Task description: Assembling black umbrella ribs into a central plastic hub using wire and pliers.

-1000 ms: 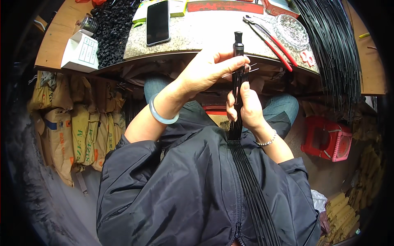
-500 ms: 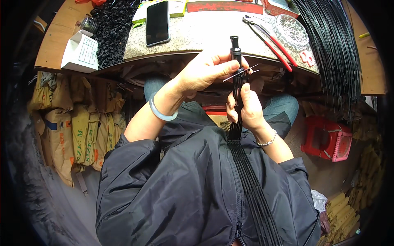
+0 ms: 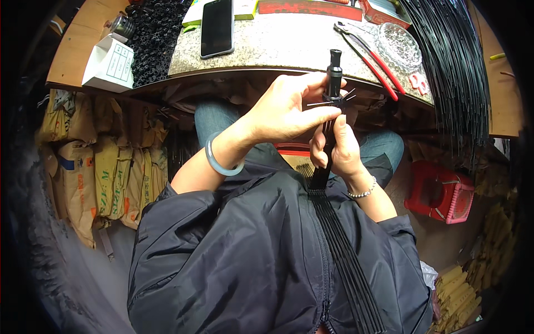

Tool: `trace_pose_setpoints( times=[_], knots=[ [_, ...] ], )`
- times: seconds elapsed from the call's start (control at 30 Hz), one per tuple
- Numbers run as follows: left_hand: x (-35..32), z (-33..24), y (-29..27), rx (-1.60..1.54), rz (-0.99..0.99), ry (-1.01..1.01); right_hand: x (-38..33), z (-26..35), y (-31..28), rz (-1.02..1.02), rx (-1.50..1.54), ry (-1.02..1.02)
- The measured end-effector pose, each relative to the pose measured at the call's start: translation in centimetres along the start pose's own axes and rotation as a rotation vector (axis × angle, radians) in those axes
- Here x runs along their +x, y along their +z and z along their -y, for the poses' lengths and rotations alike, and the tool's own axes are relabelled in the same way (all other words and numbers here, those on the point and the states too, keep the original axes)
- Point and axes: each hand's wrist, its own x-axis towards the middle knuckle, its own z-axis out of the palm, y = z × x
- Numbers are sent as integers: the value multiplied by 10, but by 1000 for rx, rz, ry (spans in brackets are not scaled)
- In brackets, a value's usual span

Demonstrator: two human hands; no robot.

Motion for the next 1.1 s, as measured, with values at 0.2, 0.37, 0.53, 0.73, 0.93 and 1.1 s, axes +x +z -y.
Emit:
trace_pose_setpoints(
  times=[0.2, 0.37, 0.53, 0.73, 0.93, 1.1],
  knots=[
    [8, -1, -7, -138, 78, 20, 2, 2, -4, 83, 45, -8],
    [11, -12, -14, -204, 115, -76, 3, 6, -3, 102, 2, -53],
    [-33, -22, 16, -201, 126, 159, -33, 0, -3, 55, -344, -206],
    [-1, 31, 24, -654, 41, 264, 1, 17, -2, 254, -213, -237],
    [40, 44, -22, -971, 231, 169, 49, 46, 9, 227, -198, -312],
    [37, 18, -15, -1020, 147, 107, 48, 41, 21, -64, -324, -431]
  ],
)
